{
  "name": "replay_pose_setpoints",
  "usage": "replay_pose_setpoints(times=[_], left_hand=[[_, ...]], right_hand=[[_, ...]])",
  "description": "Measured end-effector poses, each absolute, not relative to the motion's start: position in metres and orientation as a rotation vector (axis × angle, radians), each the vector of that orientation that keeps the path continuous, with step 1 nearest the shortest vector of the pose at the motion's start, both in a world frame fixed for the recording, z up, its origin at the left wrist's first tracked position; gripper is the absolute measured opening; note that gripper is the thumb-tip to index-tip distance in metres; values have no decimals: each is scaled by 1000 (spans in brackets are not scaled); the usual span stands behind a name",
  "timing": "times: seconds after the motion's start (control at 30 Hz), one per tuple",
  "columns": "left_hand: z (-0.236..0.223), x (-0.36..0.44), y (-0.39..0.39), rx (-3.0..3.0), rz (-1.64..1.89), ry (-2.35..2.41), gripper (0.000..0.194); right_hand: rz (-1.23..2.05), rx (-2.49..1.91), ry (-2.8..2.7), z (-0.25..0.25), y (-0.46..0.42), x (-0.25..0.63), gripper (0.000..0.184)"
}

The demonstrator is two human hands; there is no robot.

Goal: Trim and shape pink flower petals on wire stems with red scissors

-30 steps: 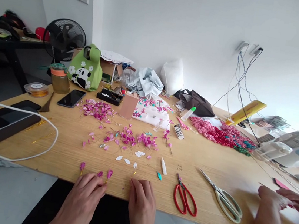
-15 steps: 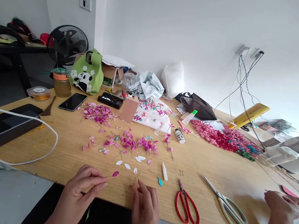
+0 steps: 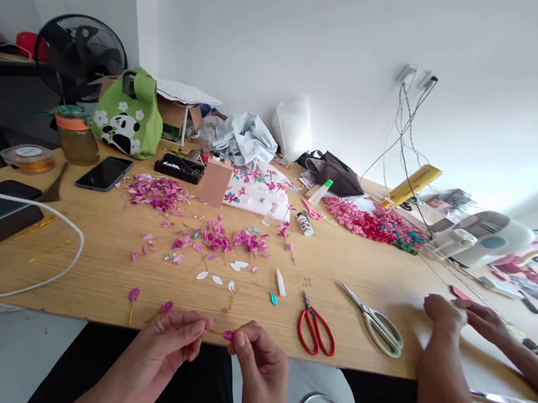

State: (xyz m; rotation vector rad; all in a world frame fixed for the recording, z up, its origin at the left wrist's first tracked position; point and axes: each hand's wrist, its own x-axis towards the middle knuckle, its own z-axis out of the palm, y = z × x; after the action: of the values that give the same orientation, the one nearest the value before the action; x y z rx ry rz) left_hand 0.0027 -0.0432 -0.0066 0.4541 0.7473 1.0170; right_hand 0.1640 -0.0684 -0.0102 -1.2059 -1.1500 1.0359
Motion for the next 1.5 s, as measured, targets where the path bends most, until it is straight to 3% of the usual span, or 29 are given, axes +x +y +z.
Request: replay_pose_setpoints(times=[0.17, 0.4, 0.5, 0.63, 0.83, 1.07, 1.33, 1.43, 1.5], left_hand=[[-7, 15, -51, 494, 984, 571, 48], [-1, 41, -59, 654, 991, 753, 18], [0, 44, -57, 628, 1014, 778, 17], [4, 48, -51, 590, 1005, 741, 15], [15, 60, -48, 481, 962, 652, 17], [16, 54, -54, 450, 990, 621, 17], [21, 45, -57, 400, 998, 623, 19], [23, 44, -61, 361, 1000, 626, 17], [25, 44, -64, 322, 1005, 634, 16]], right_hand=[[1072, -1165, -897, -18, -75, 165, 33], [974, -1285, -1061, -12, -90, 162, 39], [671, -1519, -1288, -12, -90, 191, 41], [-245, -2001, -1483, -18, -74, 254, 39], [-372, -2274, -1572, -33, -50, 289, 12], [-295, -2450, -1574, -33, -52, 289, 20], [-27, -2341, -1522, -30, -75, 309, 21], [235, -2099, -1518, -22, -92, 301, 22], [751, -1572, -1371, -14, -106, 282, 30]])
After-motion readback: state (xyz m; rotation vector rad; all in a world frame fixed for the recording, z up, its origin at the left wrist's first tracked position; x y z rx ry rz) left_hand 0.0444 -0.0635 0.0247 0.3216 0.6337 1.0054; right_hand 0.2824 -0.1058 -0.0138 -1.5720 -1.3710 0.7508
